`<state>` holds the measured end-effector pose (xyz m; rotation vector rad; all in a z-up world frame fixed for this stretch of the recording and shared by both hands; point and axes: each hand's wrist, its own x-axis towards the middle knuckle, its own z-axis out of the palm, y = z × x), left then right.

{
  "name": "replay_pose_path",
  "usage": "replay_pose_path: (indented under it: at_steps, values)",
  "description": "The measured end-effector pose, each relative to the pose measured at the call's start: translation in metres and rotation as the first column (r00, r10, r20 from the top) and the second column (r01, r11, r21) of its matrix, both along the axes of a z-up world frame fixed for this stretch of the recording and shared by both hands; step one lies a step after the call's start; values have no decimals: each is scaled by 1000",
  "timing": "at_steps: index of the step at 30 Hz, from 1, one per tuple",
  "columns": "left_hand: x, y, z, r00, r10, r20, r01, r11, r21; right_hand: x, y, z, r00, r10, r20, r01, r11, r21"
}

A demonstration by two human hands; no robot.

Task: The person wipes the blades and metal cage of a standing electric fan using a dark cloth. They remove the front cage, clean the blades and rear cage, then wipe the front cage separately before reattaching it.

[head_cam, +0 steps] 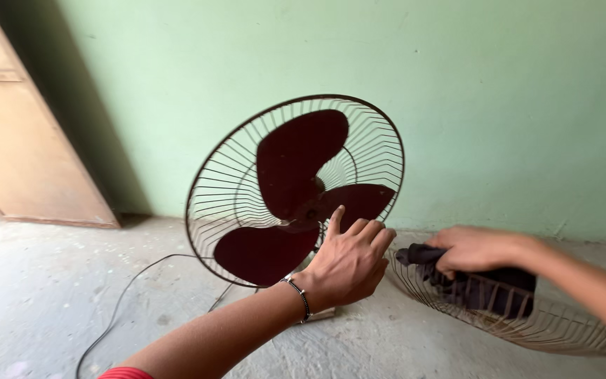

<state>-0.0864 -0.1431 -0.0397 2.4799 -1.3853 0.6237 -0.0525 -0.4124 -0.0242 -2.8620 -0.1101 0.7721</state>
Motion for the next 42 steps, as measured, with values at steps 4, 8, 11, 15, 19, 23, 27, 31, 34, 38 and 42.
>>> replay_pose_path:
  at_steps: [4,8,11,15,19,23,27,31,34,38,42]
  values:
    - [-8,9,20,986,59,-156,-74,993,-94,-19,16,74,994,106,29,-108,993,45]
    - [-13,7,28,887,150,-437,-196,979,-61,-25,36,109,978,195,73,-206,960,188]
    - [-7,5,28,799,239,-551,-337,938,-83,-20,51,115,980,151,131,-186,932,311]
    - [13,13,28,760,318,-567,-504,839,-204,-9,68,114,914,-10,406,-105,960,261]
    - [22,17,25,725,355,-591,-579,778,-243,9,70,117,794,-58,605,-47,987,156]
    - [19,23,20,720,407,-562,-630,723,-283,32,59,125,614,-123,780,-373,825,424]
    - [29,25,8,682,446,-580,-668,703,-245,37,58,123,481,-295,825,-536,646,544]
    - [49,28,-19,700,477,-532,-688,649,-323,16,102,68,358,-50,932,-535,808,249]
    - [57,34,-40,873,464,-152,-442,617,-651,-3,136,24,174,240,955,-349,922,-168]
    - [61,52,-43,877,455,-156,-442,633,-636,2,134,5,-190,293,937,-424,836,-348]
    - [59,45,-23,706,457,-542,-695,593,-406,33,110,3,-33,131,991,-423,896,-132]
